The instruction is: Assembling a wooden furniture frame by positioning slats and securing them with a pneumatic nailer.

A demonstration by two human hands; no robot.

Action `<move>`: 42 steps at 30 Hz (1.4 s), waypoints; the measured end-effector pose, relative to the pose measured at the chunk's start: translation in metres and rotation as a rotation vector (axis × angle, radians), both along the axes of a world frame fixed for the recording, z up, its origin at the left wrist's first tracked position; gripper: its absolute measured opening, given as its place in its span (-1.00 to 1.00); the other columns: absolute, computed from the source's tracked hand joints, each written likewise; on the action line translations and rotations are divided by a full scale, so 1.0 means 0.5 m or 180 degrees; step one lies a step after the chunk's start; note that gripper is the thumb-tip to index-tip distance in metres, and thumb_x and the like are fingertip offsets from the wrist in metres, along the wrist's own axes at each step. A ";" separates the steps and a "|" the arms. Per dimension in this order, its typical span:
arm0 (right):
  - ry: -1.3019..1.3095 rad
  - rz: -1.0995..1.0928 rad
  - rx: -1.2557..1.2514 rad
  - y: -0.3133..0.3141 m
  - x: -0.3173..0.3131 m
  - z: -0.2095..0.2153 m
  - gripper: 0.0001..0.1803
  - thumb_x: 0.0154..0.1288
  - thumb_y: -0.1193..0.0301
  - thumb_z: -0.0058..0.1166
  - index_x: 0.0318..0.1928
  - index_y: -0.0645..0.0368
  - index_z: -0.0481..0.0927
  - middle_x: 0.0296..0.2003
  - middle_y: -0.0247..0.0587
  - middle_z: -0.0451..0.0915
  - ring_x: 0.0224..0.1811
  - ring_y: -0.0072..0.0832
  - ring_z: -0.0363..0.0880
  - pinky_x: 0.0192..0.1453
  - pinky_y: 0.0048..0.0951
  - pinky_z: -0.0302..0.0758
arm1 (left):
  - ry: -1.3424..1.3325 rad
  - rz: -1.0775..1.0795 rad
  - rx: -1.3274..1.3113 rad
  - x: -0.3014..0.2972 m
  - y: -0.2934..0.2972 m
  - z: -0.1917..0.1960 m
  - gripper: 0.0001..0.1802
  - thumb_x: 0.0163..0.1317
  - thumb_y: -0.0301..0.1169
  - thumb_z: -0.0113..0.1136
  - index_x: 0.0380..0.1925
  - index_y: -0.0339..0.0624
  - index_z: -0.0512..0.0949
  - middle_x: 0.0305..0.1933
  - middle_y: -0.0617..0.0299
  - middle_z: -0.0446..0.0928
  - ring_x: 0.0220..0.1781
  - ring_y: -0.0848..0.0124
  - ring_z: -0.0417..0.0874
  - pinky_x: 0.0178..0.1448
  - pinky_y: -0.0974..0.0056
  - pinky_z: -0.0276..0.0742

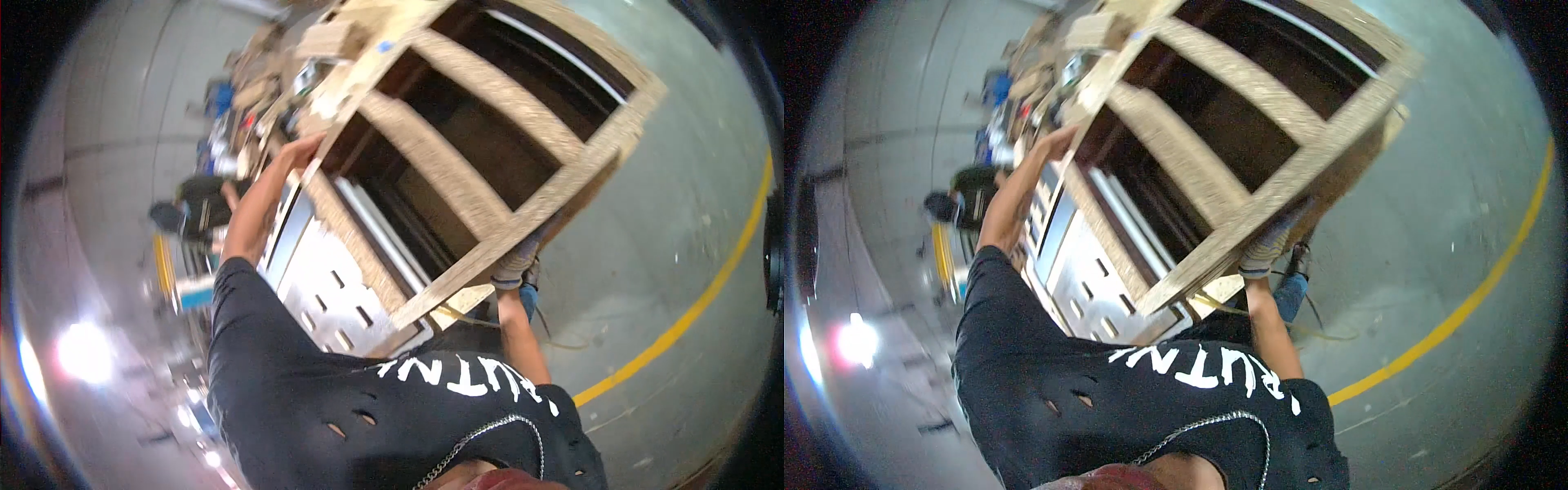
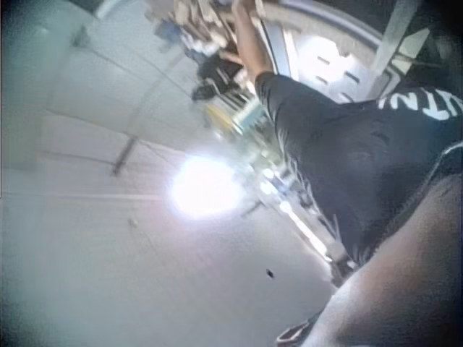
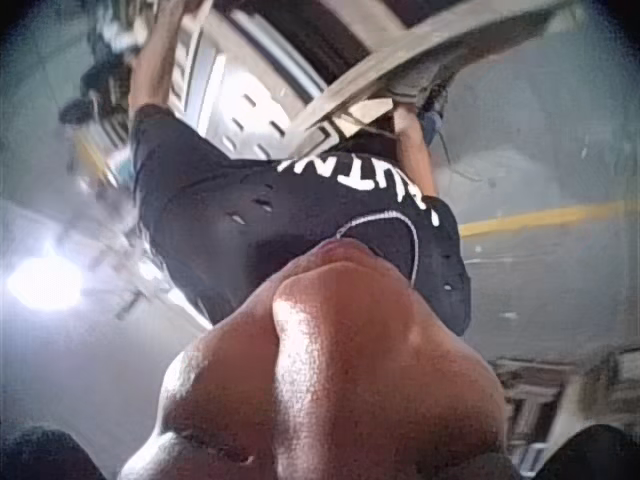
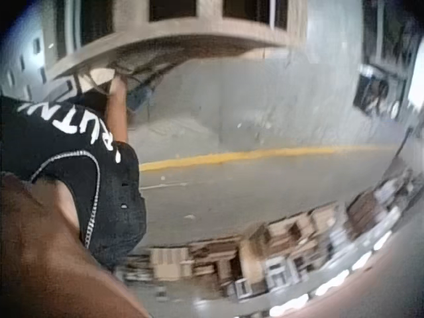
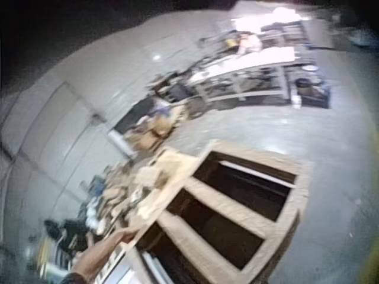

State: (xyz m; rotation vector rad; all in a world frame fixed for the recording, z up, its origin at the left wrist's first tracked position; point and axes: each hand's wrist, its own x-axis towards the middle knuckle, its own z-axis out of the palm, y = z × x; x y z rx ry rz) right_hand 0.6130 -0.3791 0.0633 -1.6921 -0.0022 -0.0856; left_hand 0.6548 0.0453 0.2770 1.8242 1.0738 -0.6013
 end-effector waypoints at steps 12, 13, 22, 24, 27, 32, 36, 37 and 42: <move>-0.1810 -0.0362 -0.1362 0.060 -0.334 0.038 -0.46 0.64 0.27 -0.41 0.38 0.41 0.27 0.23 0.17 0.48 0.04 -0.04 0.55 0.16 -0.19 0.47 | -0.1718 0.1094 -0.0364 -0.297 0.088 -0.153 -0.07 0.28 0.41 -0.09 0.25 -0.23 0.40 0.25 0.14 0.42 0.18 0.26 0.47 0.30 0.07 0.39; -0.1012 -0.0289 -0.0397 0.076 -0.328 0.089 -0.39 0.62 0.15 -0.40 0.42 0.39 0.18 0.31 0.14 0.36 0.18 -0.09 0.42 0.29 -0.22 0.34 | -0.2019 0.1010 -0.0438 -0.280 0.059 -0.163 -0.01 0.25 0.43 -0.07 0.34 -0.22 0.33 0.35 0.08 0.36 0.29 0.18 0.42 0.38 -0.03 0.32; 0.0601 0.0118 0.2085 0.172 -0.275 0.214 0.04 0.43 -0.33 -0.36 0.51 0.37 -0.05 0.51 0.01 0.00 0.54 -0.26 0.01 0.59 -0.29 0.00 | -0.2506 0.0578 0.0557 -0.293 0.084 -0.198 -0.07 0.32 0.44 -0.34 0.54 0.16 0.03 0.63 -0.03 -0.18 0.64 0.03 -0.16 0.59 -0.20 -0.14; 0.0341 -0.0030 0.2242 0.149 -0.262 0.194 -0.05 0.51 -0.23 -0.37 0.52 0.33 -0.07 0.53 -0.06 -0.05 0.55 -0.28 -0.03 0.62 -0.30 -0.11 | -0.2361 0.0623 0.0247 -0.251 0.028 -0.224 -0.14 0.38 0.40 -0.45 0.55 0.26 -0.03 0.63 0.03 -0.18 0.64 0.04 -0.19 0.61 -0.18 -0.19; 0.0248 -0.0008 0.2096 0.146 -0.253 0.180 -0.02 0.48 -0.26 -0.34 0.52 0.32 -0.09 0.53 -0.08 -0.06 0.55 -0.27 -0.02 0.61 -0.29 -0.08 | -0.2652 0.0465 0.0525 -0.231 0.023 -0.253 -0.17 0.39 0.38 -0.53 0.55 0.29 -0.09 0.64 0.06 -0.19 0.64 0.05 -0.18 0.61 -0.16 -0.15; 0.0097 0.0049 0.1723 0.197 -0.288 0.198 -0.03 0.48 -0.27 -0.38 0.53 0.29 -0.09 0.54 -0.08 -0.09 0.57 -0.26 -0.08 0.62 -0.28 -0.10 | -0.3592 0.0455 0.0719 -0.271 0.151 -0.285 -0.09 0.35 0.42 -0.58 0.56 0.23 -0.28 0.65 0.10 -0.37 0.66 0.09 -0.37 0.65 -0.03 -0.37; 0.0471 -0.0057 0.2238 0.137 -0.266 0.200 -0.03 0.49 -0.27 -0.41 0.51 0.34 -0.07 0.54 -0.04 -0.07 0.56 -0.25 -0.04 0.62 -0.27 -0.11 | -0.3442 0.1237 0.0660 -0.197 -0.058 -0.321 -0.05 0.41 0.35 -0.53 0.53 -0.09 -0.31 0.64 -0.03 -0.36 0.65 0.06 -0.37 0.65 0.07 -0.40; 0.0529 -0.0091 0.2238 0.126 -0.281 0.205 -0.03 0.49 -0.27 -0.41 0.51 0.34 -0.07 0.54 -0.04 -0.07 0.56 -0.25 -0.04 0.62 -0.27 -0.11 | -0.3494 0.1501 0.0707 -0.200 -0.102 -0.315 -0.04 0.42 0.33 -0.52 0.53 -0.17 -0.32 0.63 -0.06 -0.36 0.65 0.05 -0.37 0.65 0.10 -0.40; 0.0547 0.0057 0.1633 0.119 -0.282 0.154 0.01 0.47 -0.31 -0.43 0.52 0.33 -0.09 0.54 -0.06 -0.10 0.56 -0.24 -0.06 0.62 -0.23 -0.10 | -0.3338 0.2486 0.0313 -0.292 -0.402 -0.212 0.00 0.47 0.23 -0.38 0.48 -0.50 -0.27 0.61 -0.20 -0.35 0.66 0.07 -0.35 0.64 0.22 -0.42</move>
